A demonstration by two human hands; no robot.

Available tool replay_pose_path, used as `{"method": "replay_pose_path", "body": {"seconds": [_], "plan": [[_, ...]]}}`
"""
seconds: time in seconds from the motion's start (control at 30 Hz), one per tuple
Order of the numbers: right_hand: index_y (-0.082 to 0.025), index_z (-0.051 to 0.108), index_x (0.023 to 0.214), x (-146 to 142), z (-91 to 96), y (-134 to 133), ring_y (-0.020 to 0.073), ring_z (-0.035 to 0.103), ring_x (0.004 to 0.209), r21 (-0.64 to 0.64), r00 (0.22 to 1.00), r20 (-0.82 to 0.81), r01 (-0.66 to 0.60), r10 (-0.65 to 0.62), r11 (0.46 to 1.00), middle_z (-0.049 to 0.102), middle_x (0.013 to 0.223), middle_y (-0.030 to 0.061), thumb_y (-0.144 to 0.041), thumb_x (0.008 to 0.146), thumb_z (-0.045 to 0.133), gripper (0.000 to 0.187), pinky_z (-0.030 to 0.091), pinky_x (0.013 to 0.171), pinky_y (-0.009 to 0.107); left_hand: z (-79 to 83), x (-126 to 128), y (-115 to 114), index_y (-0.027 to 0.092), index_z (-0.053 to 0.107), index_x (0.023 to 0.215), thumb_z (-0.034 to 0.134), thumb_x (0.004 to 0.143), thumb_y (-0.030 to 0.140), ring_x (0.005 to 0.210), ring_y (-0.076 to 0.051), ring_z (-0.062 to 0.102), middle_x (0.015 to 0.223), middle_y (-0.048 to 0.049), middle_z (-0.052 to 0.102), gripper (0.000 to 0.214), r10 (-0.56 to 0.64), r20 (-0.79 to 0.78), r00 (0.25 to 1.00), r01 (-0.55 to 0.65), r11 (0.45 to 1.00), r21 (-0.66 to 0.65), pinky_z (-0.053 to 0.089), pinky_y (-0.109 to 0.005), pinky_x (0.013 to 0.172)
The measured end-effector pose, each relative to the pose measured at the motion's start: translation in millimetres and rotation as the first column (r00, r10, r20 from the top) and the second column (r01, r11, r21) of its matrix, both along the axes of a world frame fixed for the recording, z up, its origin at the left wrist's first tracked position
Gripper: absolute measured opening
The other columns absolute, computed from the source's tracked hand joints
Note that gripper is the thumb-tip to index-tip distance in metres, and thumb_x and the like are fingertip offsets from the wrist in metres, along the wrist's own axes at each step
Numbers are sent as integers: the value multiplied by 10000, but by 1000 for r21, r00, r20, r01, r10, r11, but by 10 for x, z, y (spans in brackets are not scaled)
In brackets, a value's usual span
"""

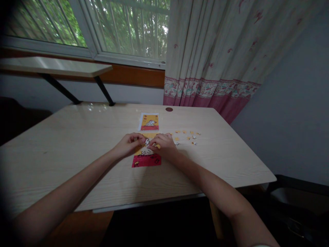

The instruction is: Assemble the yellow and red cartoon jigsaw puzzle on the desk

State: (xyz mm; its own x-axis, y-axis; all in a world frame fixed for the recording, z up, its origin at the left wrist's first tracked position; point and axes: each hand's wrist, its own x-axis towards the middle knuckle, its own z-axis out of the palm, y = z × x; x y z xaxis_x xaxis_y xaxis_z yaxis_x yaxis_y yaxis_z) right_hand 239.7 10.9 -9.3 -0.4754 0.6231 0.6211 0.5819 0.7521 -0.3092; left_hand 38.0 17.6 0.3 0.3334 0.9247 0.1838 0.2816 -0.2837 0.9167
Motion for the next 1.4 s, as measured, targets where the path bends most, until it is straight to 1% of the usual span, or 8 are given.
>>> {"method": "replay_pose_path", "body": {"seconds": [0.17,0.33,0.43,0.5,0.57,0.9,1.2,1.4], "plan": [[-232,668,1004,0,31,-19,159,586,882,-47,998,56,21,-18,999,672,913,45,-423,855,577,259,325,803,313,16,-3,-18,167,670,641,569,699,287,693,-155,574,701,-39,672,167,-27,-64,998,29,999,22,440,-298,714],[-245,685,977,0,15,-25,161,580,894,-64,996,91,7,-1,998,662,897,38,-408,850,590,227,318,822,322,26,-26,-10,169,682,694,560,744,349,746,-178,584,751,-57,677,223,-5,-127,992,14,997,73,447,-327,759],[-241,685,945,-5,-17,5,176,573,928,-110,998,37,62,-58,992,650,925,44,-395,814,636,208,338,835,328,13,-74,20,174,685,839,537,785,395,901,-223,567,908,-83,661,271,153,-234,960,-103,972,213,413,-387,877],[-235,687,903,-13,-41,37,184,568,943,-175,995,12,99,-99,980,637,940,47,-380,774,681,194,354,844,334,-6,-111,35,188,658,968,563,770,415,1038,-265,510,1051,-97,611,315,309,-346,886,-203,929,309,367,-430,945],[-233,689,871,-22,-60,70,189,562,948,-242,993,21,117,-116,963,624,935,44,-361,744,710,182,366,850,342,-29,-135,41,201,605,1088,598,738,440,1120,-294,454,1155,-105,549,424,374,-459,806,-233,913,335,347,-448,969],[-244,699,867,-24,-98,129,199,533,974,-331,988,103,139,-111,933,596,961,43,-380,729,714,194,360,885,382,-54,-55,-6,203,509,1219,577,690,607,1169,-355,407,1278,-143,464,669,371,-634,679,-228,927,298,300,-495,972],[-252,699,867,-21,-68,117,206,537,972,-344,987,122,144,-108,928,595,972,43,-395,719,720,207,346,888,398,-33,-36,-15,213,529,1204,567,705,572,1134,-357,428,1240,-140,492,616,392,-641,660,-258,920,297,319,-485,939],[-248,693,885,-24,-62,103,213,536,983,-334,984,132,154,-116,930,600,990,47,-367,723,720,203,344,886,396,-30,-5,-17,179,526,1211,576,671,638,1126,-370,427,1222,-153,505,710,401,-653,642,-262,916,305,323,-489,935]]}}
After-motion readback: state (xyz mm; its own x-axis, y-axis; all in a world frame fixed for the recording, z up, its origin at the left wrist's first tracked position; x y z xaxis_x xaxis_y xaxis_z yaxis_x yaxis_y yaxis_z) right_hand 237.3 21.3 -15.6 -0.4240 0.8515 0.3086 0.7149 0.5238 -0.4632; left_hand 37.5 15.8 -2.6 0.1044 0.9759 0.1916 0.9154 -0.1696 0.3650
